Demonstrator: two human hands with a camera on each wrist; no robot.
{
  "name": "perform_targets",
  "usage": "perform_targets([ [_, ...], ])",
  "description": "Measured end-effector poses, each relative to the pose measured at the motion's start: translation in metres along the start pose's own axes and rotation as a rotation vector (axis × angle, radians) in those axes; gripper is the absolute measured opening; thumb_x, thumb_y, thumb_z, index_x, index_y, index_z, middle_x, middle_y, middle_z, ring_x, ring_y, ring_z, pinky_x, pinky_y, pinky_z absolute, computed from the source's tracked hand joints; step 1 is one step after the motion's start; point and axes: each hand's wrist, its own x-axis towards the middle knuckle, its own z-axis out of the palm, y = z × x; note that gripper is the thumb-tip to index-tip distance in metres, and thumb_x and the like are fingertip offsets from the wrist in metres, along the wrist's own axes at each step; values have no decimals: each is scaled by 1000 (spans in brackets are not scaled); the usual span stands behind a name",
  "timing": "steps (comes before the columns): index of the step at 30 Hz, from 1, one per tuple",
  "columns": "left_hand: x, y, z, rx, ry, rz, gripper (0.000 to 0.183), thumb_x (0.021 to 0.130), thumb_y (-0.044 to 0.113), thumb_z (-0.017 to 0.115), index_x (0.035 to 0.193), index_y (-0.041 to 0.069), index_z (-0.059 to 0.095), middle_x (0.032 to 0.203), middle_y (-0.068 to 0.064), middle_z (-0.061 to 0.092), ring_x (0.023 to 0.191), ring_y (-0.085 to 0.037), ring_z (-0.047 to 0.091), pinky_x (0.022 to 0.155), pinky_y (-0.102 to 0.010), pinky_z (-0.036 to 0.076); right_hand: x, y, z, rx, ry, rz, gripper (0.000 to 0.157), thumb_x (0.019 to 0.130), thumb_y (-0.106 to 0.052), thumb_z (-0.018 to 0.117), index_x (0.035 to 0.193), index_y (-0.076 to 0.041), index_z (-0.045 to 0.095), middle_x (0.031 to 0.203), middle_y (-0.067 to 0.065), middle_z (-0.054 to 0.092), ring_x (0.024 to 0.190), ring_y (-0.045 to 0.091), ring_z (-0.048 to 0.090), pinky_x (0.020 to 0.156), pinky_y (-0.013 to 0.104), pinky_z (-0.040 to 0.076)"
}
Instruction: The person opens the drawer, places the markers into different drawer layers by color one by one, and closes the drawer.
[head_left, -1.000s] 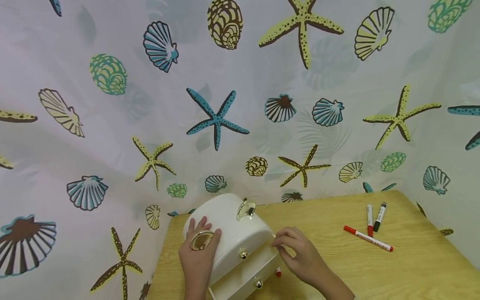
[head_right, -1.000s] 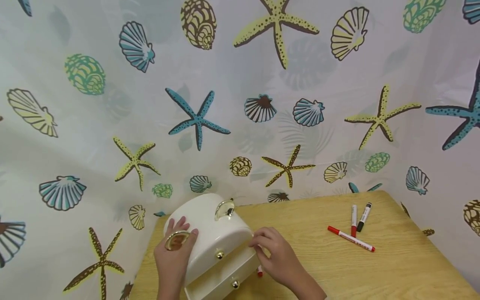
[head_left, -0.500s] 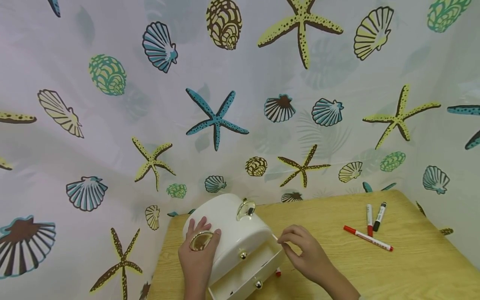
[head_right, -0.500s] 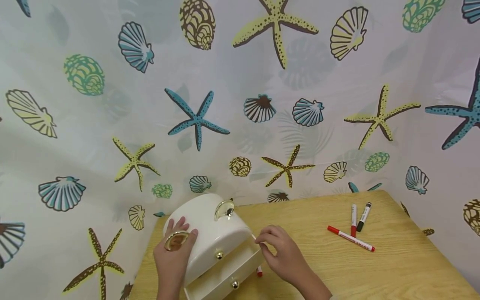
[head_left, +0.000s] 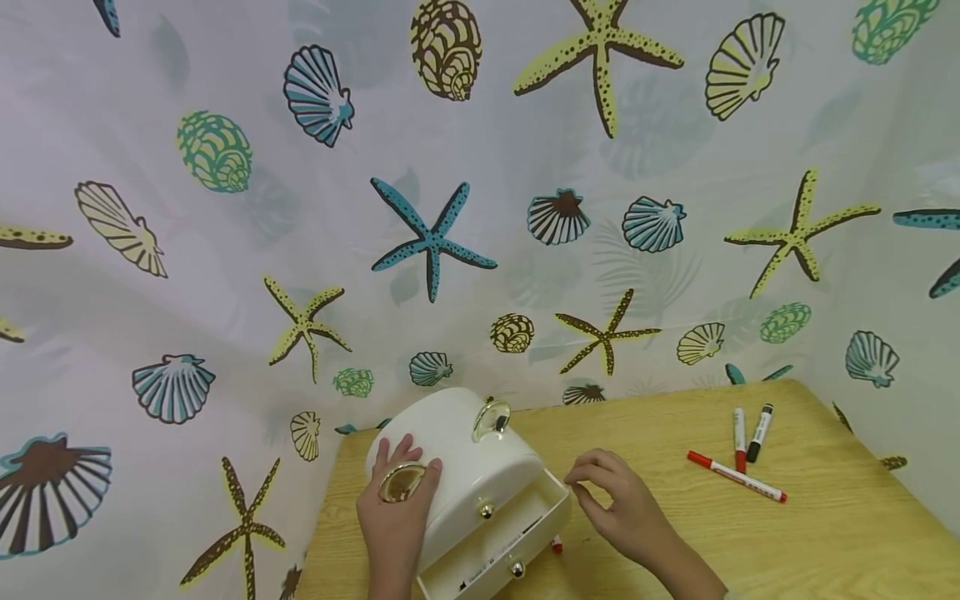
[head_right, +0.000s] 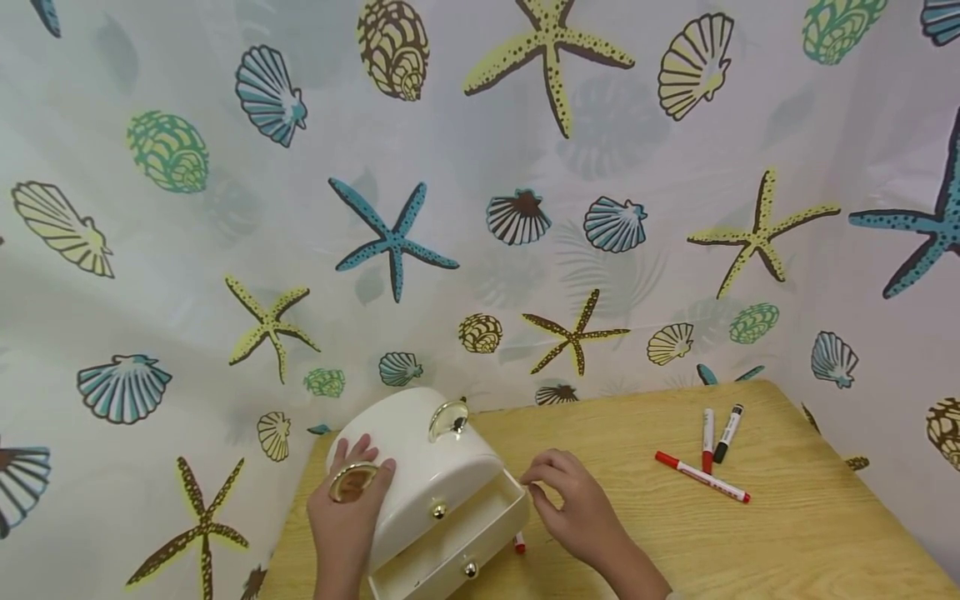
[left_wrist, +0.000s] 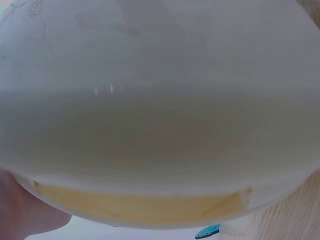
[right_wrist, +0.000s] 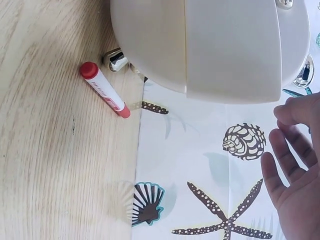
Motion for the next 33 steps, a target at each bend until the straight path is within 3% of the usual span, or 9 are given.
perform_targets([
  [5, 0, -2, 0, -6, 3, 21, 40, 68, 45, 88, 97, 23, 75, 120, 12, 70, 141, -3, 37, 124, -42, 21, -3, 3, -3, 12, -17, 44, 29, 83, 3, 74, 97, -22, 70, 103, -8, 62, 96, 6, 56, 86, 13, 48],
  [11, 0, -1, 0, 12, 9, -18, 40, 67, 48, 88, 96, 25, 75, 120, 16, 69, 141, 0, 36, 124, -42, 20, -7, 10, -3, 4, -17, 52, 36, 82, 4, 74, 97, -28, 67, 102, -8, 62, 96, 6, 57, 87, 14, 48],
  [16, 1, -1, 0, 2, 5, 9, 40, 67, 47, 88, 97, 24, 75, 120, 13, 69, 141, -3, 37, 124, -43, 20, -8, 17, -2, -30, -4, 62, 42, 81, 4, 75, 97, -33, 65, 102, -10, 61, 96, 3, 57, 85, 13, 49],
  [33, 0, -2, 1, 17, 13, -12, 38, 67, 47, 88, 96, 26, 74, 120, 16, 69, 140, 0, 36, 124, -42, 20, -12, 25, -4, -75, 5, 103, 44, 80, 5, 75, 96, -35, 65, 101, -13, 60, 97, 3, 55, 85, 13, 48],
])
